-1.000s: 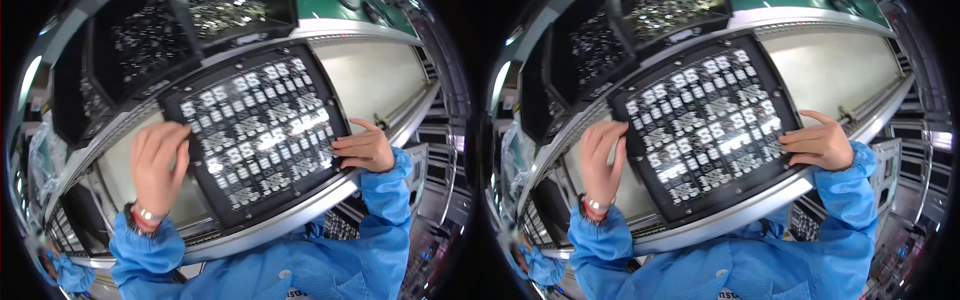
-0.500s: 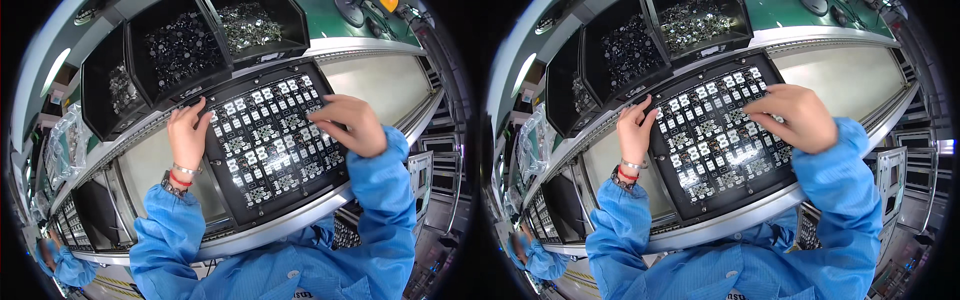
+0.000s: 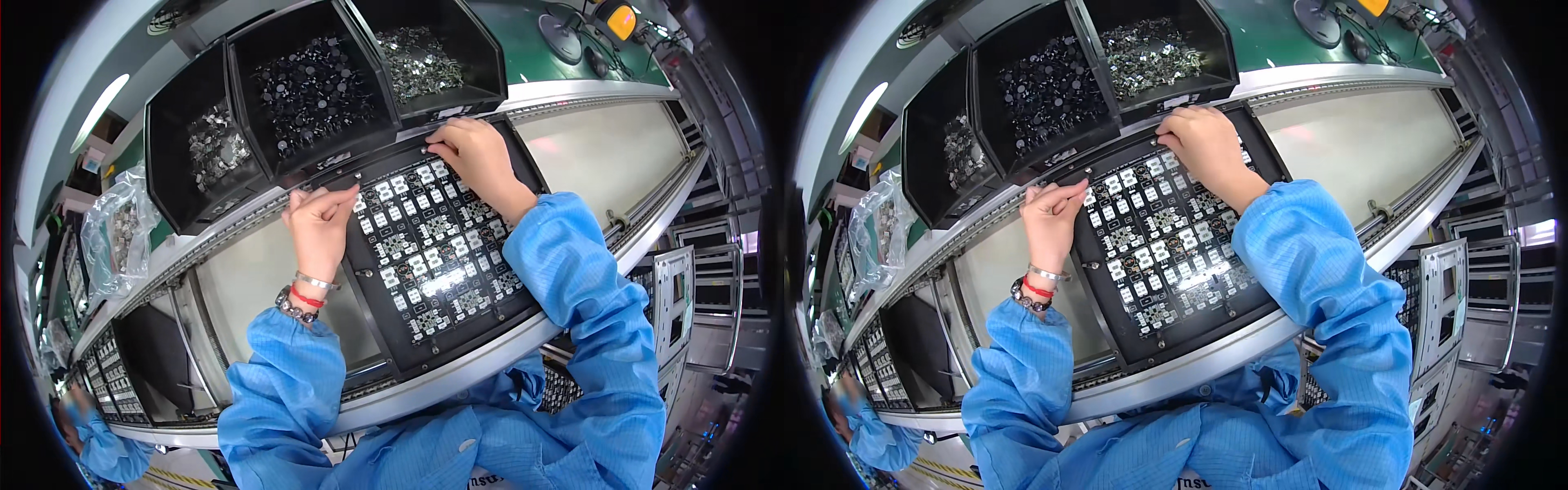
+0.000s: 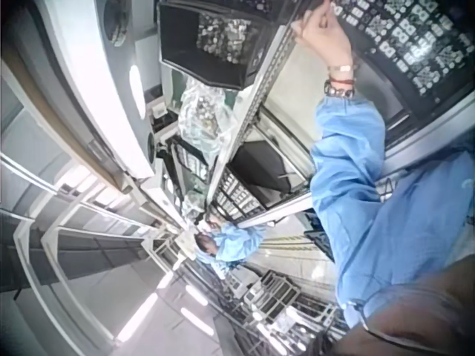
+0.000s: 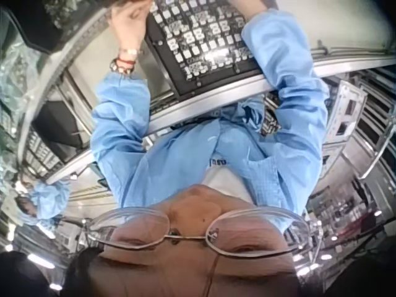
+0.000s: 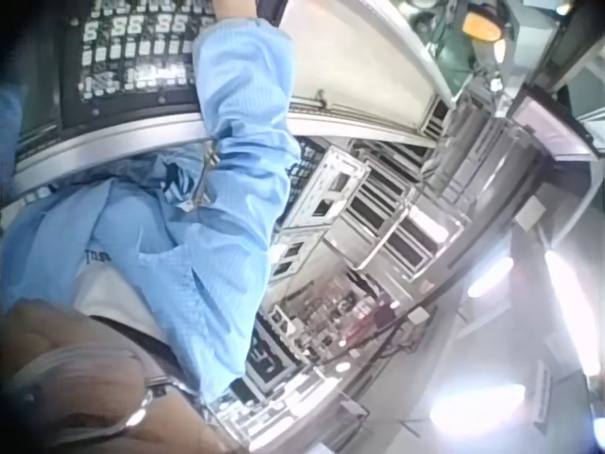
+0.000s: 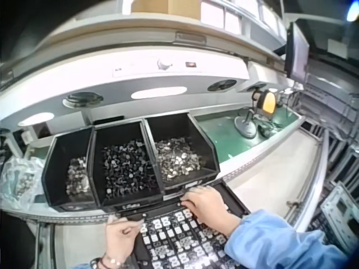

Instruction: Picking and placing small electronic components into a PCB frame on an assembly line.

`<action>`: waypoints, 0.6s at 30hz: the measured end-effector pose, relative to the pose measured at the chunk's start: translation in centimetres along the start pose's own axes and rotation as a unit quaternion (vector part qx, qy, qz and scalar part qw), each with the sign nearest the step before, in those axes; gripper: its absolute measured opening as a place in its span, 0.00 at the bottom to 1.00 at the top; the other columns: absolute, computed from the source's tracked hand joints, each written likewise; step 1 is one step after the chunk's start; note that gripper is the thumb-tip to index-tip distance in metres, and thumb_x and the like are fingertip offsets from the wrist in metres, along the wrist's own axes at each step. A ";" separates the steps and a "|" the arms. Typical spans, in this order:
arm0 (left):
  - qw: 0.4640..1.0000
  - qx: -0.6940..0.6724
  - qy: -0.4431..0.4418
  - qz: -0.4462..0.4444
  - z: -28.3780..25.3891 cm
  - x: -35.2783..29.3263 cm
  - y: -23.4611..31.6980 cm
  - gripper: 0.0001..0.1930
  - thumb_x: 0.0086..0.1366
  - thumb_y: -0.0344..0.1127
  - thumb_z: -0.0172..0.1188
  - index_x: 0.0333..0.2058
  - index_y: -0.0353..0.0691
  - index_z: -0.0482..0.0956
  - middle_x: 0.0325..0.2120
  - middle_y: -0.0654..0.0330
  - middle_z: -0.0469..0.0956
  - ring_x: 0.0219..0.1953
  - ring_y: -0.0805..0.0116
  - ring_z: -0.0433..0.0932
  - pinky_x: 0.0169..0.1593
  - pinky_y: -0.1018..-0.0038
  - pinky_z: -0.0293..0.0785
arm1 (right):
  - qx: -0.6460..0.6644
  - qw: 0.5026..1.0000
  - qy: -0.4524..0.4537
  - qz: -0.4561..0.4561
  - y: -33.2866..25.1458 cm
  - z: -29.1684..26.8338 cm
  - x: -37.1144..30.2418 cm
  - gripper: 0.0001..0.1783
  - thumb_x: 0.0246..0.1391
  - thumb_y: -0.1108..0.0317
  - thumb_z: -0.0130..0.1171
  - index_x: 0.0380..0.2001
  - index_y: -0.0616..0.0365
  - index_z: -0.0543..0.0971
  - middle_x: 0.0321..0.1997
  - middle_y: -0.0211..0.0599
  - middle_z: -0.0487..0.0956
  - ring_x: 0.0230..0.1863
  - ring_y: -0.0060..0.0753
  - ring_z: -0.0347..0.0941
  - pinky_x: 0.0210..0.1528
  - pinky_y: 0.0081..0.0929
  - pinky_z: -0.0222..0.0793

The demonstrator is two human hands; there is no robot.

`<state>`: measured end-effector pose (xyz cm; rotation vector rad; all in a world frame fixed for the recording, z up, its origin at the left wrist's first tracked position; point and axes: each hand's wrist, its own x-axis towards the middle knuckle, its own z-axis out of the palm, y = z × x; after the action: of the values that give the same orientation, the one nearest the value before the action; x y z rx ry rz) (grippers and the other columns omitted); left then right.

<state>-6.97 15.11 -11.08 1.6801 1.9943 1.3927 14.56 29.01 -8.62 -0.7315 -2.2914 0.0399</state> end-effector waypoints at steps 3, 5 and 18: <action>0.999 0.020 0.015 0.032 0.0 0.0 0.2 0.10 0.49 0.25 0.68 0.31 0.46 0.86 0.12 0.71 0.58 0.25 0.75 0.54 0.34 0.78 0.54 | 0.002 0.998 -0.051 0.033 -0.7 -0.8 0.1 0.07 0.44 0.67 0.65 0.24 0.56 0.78 0.23 0.33 0.74 0.27 0.39 0.70 0.33 0.33 0.64; 0.999 0.014 0.016 0.035 0.1 0.1 0.4 0.10 0.49 0.25 0.67 0.32 0.46 0.86 0.13 0.72 0.59 0.25 0.75 0.54 0.34 0.78 0.54 | 0.050 0.993 -0.010 0.107 -1.5 0.0 -0.4 0.08 0.44 0.68 0.65 0.22 0.59 0.77 0.17 0.33 0.70 0.21 0.37 0.66 0.27 0.32 0.61; 0.997 0.002 -0.079 0.011 -5.1 -0.8 2.2 0.16 0.64 0.34 0.52 0.50 0.47 0.74 0.25 0.65 0.71 0.34 0.68 0.69 0.46 0.69 0.56 | 0.055 0.967 -0.100 0.227 5.1 -6.4 -1.7 0.13 0.46 0.70 0.64 0.38 0.58 0.81 0.27 0.37 0.76 0.25 0.31 0.69 0.32 0.26 0.68</action>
<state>-8.55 11.60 -6.95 1.7582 1.8994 1.2217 22.21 31.27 -6.11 -1.2260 -2.2363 0.4696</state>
